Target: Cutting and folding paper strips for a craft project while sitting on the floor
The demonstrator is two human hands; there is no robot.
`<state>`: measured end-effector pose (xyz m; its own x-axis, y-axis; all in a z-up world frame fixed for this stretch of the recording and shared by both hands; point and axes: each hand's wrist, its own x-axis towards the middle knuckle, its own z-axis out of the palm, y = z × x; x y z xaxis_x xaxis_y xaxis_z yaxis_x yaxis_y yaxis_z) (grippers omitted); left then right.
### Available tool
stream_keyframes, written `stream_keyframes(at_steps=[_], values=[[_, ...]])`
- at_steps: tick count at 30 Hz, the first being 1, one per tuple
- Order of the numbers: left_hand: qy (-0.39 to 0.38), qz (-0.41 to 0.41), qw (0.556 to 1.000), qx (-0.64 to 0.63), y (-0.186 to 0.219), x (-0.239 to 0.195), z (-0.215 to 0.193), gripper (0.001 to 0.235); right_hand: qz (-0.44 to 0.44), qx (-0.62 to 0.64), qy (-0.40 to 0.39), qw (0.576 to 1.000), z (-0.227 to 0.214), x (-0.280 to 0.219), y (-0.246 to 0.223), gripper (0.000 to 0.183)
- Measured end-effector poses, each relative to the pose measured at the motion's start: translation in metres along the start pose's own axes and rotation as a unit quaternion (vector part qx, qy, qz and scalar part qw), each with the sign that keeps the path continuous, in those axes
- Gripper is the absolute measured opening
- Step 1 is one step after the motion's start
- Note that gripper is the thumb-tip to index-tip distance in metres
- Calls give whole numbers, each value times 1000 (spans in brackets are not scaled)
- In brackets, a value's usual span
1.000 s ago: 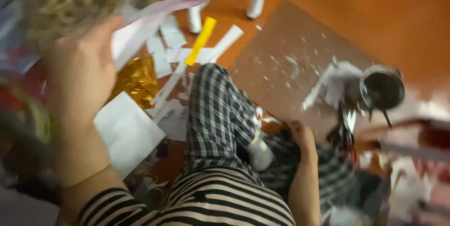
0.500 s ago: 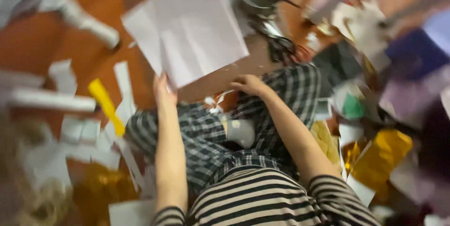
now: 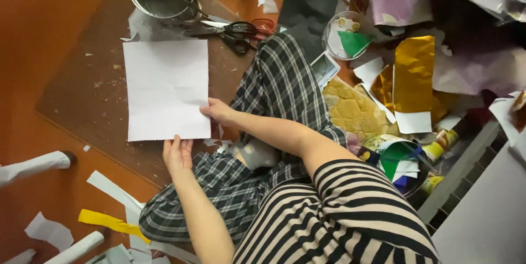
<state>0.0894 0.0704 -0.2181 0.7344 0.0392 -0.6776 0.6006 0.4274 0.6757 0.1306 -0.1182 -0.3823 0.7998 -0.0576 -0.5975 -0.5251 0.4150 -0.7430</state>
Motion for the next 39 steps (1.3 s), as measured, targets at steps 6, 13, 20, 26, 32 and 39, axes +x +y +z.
stream_keyframes(at_steps=[6, 13, 20, 26, 32, 39], values=[[60, 18, 997, -35, 11, -17, 20, 41, 3, 14, -49, 999, 4, -27, -45, 40], [185, 78, 972, -120, 28, -15, -10, 42, 31, -113, -44, 992, -24, -15, -100, 23], [259, 95, 959, -68, 2, 19, -36, 40, -17, -77, -163, 984, -25, -59, -227, 32], [194, 51, 979, -45, -44, 52, -37, 9, -272, -415, -31, 868, -60, -29, -254, 57], [176, 28, 984, 21, -73, 60, -29, 36, -502, -539, -144, 661, -45, -68, -183, 5], [99, -23, 994, -27, -56, 35, -18, 35, -621, -612, -206, 445, 20, -114, -165, 24]])
